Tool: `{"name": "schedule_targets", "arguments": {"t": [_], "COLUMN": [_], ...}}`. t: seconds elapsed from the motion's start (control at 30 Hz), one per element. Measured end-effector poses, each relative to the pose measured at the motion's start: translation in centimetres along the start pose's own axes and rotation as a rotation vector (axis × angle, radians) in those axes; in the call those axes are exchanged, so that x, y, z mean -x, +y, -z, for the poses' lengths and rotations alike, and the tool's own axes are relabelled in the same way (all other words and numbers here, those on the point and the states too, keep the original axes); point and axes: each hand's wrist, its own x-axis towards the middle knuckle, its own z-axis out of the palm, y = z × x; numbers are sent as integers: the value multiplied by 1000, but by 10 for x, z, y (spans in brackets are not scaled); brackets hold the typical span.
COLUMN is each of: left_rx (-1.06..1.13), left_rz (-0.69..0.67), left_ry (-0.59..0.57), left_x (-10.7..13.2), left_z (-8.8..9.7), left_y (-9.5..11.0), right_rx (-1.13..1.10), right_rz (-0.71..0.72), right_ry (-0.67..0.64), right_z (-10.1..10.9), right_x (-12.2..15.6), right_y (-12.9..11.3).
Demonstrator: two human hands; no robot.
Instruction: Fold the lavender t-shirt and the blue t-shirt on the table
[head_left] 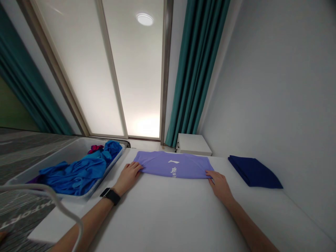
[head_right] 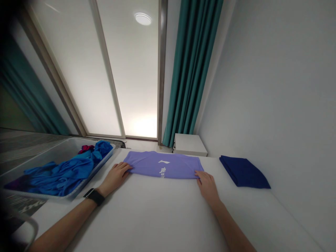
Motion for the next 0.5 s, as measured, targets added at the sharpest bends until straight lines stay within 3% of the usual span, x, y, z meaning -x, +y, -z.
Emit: {"name": "schedule_targets", "arguments": {"t": [0.23, 0.5], "left_rx": [-25, -13], "left_rz": [13, -32], "left_ry": [-1, 1], "left_x": [14, 63], "left_z": [3, 24], "left_y": [5, 19], "right_rx": [29, 94], "right_rz": [-11, 26], "right_ry": [2, -69], "right_z": [7, 32], "right_x": [19, 60], "right_y": [-11, -29]}}
